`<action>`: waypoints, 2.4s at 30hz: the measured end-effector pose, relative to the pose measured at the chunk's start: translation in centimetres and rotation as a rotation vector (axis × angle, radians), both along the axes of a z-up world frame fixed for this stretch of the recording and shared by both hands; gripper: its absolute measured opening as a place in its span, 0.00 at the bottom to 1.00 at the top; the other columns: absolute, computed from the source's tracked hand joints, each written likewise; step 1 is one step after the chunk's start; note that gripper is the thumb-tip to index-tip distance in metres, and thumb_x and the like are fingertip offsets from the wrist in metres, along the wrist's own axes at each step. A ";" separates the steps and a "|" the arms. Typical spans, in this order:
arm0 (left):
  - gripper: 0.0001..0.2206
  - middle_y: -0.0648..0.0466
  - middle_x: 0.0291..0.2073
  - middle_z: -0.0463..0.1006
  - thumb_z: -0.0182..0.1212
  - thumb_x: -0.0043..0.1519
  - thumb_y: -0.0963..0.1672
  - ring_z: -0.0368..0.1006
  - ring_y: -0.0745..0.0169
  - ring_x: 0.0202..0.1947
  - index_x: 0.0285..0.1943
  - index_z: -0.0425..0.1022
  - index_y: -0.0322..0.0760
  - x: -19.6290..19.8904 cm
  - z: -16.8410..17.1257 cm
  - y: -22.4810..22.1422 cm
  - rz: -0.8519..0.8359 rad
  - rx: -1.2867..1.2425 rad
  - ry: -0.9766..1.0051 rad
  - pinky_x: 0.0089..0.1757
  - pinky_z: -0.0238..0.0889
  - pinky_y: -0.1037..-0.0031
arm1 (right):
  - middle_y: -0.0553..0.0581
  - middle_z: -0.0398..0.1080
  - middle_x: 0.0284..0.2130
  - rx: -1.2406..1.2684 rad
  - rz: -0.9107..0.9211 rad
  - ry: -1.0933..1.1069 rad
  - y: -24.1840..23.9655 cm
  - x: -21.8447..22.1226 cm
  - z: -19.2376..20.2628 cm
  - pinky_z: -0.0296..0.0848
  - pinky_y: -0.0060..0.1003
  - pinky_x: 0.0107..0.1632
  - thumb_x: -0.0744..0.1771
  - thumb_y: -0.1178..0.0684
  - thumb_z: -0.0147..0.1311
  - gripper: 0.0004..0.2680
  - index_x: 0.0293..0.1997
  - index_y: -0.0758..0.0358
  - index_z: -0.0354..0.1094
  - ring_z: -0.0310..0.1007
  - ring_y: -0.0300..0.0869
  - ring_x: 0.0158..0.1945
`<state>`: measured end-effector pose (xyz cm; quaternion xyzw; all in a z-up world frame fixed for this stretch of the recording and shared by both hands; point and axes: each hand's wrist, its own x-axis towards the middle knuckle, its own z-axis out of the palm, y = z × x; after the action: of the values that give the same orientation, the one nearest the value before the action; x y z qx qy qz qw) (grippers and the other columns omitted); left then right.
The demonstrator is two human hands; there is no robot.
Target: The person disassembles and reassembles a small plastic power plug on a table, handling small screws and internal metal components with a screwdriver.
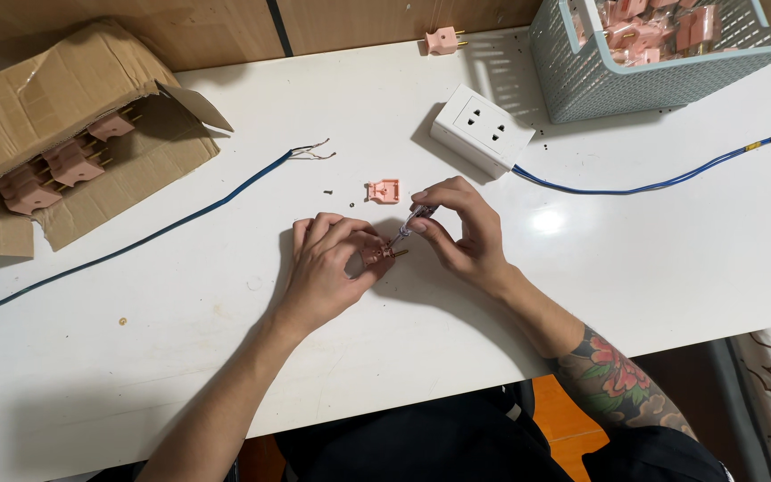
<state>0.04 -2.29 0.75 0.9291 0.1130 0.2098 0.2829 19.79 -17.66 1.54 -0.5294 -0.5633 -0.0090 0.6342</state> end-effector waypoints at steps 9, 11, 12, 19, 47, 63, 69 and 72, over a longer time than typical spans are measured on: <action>0.11 0.65 0.45 0.82 0.76 0.67 0.54 0.72 0.61 0.57 0.45 0.86 0.50 0.0 -0.5 0.2 0.009 -0.028 0.039 0.61 0.56 0.56 | 0.61 0.79 0.41 -0.029 0.009 -0.058 0.0 -0.4 0.6 0.83 0.46 0.50 0.70 0.64 0.68 0.10 0.58 0.69 0.77 0.80 0.51 0.45; 0.11 0.64 0.45 0.82 0.76 0.67 0.54 0.73 0.60 0.57 0.45 0.86 0.49 0.1 -0.3 0.2 0.003 -0.026 0.037 0.61 0.56 0.56 | 0.60 0.79 0.40 -0.024 0.006 -0.055 0.0 -0.7 0.6 0.84 0.45 0.50 0.70 0.64 0.68 0.10 0.58 0.69 0.78 0.80 0.50 0.44; 0.12 0.63 0.45 0.82 0.76 0.67 0.53 0.73 0.59 0.58 0.46 0.86 0.48 0.1 -0.2 0.2 -0.001 -0.026 0.034 0.61 0.56 0.55 | 0.60 0.79 0.40 -0.020 0.005 -0.054 0.0 -0.8 0.7 0.84 0.45 0.50 0.70 0.64 0.68 0.10 0.58 0.68 0.78 0.80 0.49 0.44; 0.11 0.62 0.46 0.82 0.77 0.66 0.52 0.73 0.59 0.58 0.46 0.86 0.47 0.0 0.1 0.2 -0.004 -0.044 0.043 0.61 0.56 0.54 | 0.63 0.81 0.41 -0.005 0.040 -0.080 0.0 -1.5 1.9 0.85 0.48 0.49 0.70 0.62 0.68 0.11 0.60 0.70 0.77 0.83 0.53 0.44; 0.13 0.67 0.47 0.82 0.75 0.67 0.55 0.69 0.61 0.59 0.40 0.83 0.51 -0.1 0.6 0.3 -0.008 -0.045 0.090 0.63 0.52 0.56 | 0.66 0.77 0.48 -0.065 0.073 -0.117 -0.1 -3.3 4.8 0.84 0.58 0.58 0.74 0.59 0.60 0.09 0.61 0.67 0.80 0.84 0.60 0.54; 0.16 0.66 0.47 0.83 0.73 0.69 0.56 0.68 0.59 0.60 0.36 0.80 0.50 0.0 1.7 -0.1 0.005 -0.032 0.125 0.63 0.51 0.53 | 0.60 0.75 0.41 -0.032 0.025 -0.158 0.5 -2.2 2.6 0.85 0.51 0.52 0.70 0.57 0.71 0.10 0.57 0.61 0.83 0.81 0.52 0.46; 0.15 0.69 0.48 0.82 0.75 0.67 0.56 0.68 0.61 0.60 0.35 0.80 0.52 -0.1 0.5 0.2 0.011 -0.016 0.111 0.63 0.52 0.55 | 0.59 0.81 0.41 -0.016 0.064 -0.112 0.5 -2.9 4.7 0.85 0.52 0.54 0.73 0.60 0.64 0.11 0.63 0.65 0.80 0.84 0.53 0.46; 0.14 0.69 0.47 0.82 0.73 0.68 0.56 0.67 0.61 0.60 0.37 0.80 0.53 0.0 1.3 -0.1 0.007 -0.035 0.133 0.64 0.51 0.54 | 0.53 0.68 0.34 0.017 0.019 -0.148 0.7 -2.1 0.7 0.86 0.49 0.49 0.69 0.58 0.71 0.10 0.57 0.62 0.83 0.80 0.49 0.40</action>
<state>0.00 -2.40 2.06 0.9355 0.1384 0.1467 0.2901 17.72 -16.96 2.27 -0.5165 -0.6135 -0.0467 0.5955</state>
